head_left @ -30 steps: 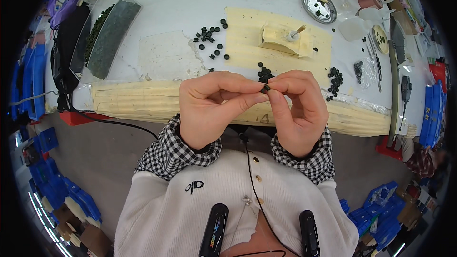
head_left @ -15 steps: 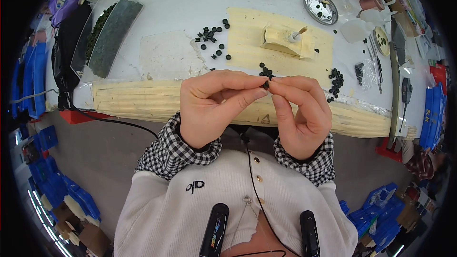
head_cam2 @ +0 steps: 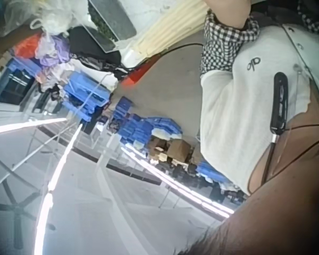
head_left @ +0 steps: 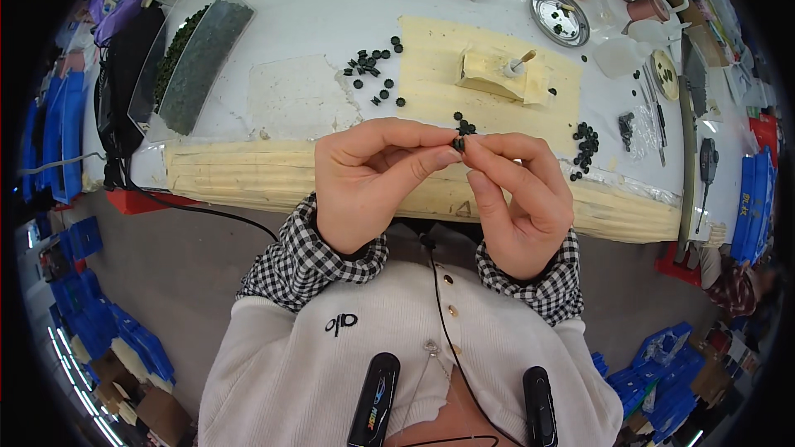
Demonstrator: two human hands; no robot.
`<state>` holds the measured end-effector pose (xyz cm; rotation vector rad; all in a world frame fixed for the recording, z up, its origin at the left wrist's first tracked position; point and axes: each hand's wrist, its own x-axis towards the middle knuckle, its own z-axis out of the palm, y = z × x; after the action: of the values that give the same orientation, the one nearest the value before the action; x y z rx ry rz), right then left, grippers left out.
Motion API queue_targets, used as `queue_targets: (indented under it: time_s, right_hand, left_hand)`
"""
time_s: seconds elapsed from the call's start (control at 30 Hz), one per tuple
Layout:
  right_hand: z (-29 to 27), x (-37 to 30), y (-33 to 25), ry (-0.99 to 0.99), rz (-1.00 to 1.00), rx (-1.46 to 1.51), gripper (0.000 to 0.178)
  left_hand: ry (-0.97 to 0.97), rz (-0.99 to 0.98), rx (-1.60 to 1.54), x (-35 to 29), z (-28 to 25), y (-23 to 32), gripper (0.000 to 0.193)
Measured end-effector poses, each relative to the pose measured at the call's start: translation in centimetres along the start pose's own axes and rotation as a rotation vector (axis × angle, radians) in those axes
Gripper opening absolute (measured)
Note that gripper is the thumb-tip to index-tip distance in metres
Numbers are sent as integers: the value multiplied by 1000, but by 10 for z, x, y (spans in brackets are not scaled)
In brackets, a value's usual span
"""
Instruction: Assembling small black plastic components by hand at a workbench.
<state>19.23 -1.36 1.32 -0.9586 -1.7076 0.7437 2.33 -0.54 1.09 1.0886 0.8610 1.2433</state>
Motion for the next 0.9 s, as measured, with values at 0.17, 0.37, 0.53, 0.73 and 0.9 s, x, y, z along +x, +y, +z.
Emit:
queue_targets:
  time_s: [0.17,0.37,0.53,0.73,0.9]
  right_hand:
    - [2,-2,1,4,27,53,29]
    - [0,-3,1,-24,16,51,29]
    - [1,-2,1,-17,-3,34,28]
    - [5,-2,0,19,2,45,29]
    - [7,-2,0,40,-7,59,29]
  left_hand:
    - [-8,30,86,1,-1,0,16]
    - [-36,22,56,2,-4,-3,15]
    - [-23,-11,41,2,-4,-4,16]
    - [-16,2,-13,4,-3,-4,16]
    - [-15,-22,-40,3,-2,-2,17]
